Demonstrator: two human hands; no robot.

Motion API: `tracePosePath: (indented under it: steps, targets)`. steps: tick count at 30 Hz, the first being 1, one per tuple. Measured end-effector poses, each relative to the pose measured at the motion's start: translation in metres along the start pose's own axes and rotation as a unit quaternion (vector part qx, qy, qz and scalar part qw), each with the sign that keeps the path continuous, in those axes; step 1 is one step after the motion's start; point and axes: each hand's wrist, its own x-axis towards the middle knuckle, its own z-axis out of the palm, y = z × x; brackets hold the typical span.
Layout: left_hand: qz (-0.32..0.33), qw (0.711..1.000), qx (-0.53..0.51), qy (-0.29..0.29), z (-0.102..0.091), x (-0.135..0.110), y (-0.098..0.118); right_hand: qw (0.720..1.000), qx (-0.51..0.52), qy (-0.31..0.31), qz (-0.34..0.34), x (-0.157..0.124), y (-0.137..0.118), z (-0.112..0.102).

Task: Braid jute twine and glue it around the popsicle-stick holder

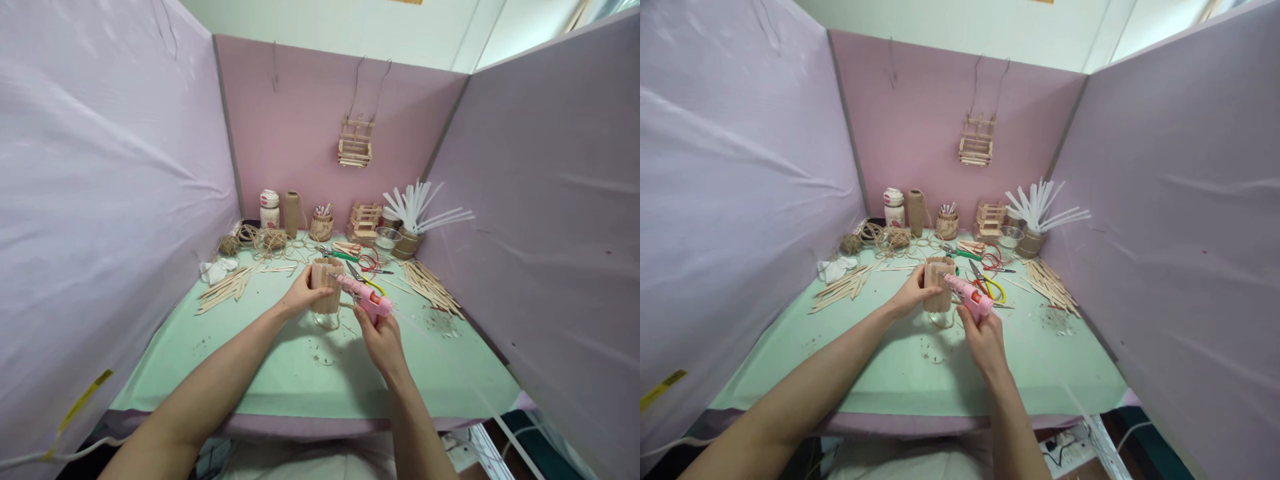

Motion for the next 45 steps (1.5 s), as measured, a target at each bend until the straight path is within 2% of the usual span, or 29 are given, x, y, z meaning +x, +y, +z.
tracePosePath:
  steps: [20,34,45]
  targets:
    - [-0.016,1.0,0.024,0.013,0.0,0.0,0.001,1.0,-0.008,0.008,-0.006,0.001,0.0,-0.001]
    - [0.006,0.999,0.037,0.017,-0.003,0.002,-0.004,0.999,-0.051,0.009,-0.015,0.002,0.002,-0.002]
    - [0.026,0.993,0.086,0.082,-0.003,0.005,-0.011,0.993,-0.093,0.035,-0.061,0.0,0.005,0.0]
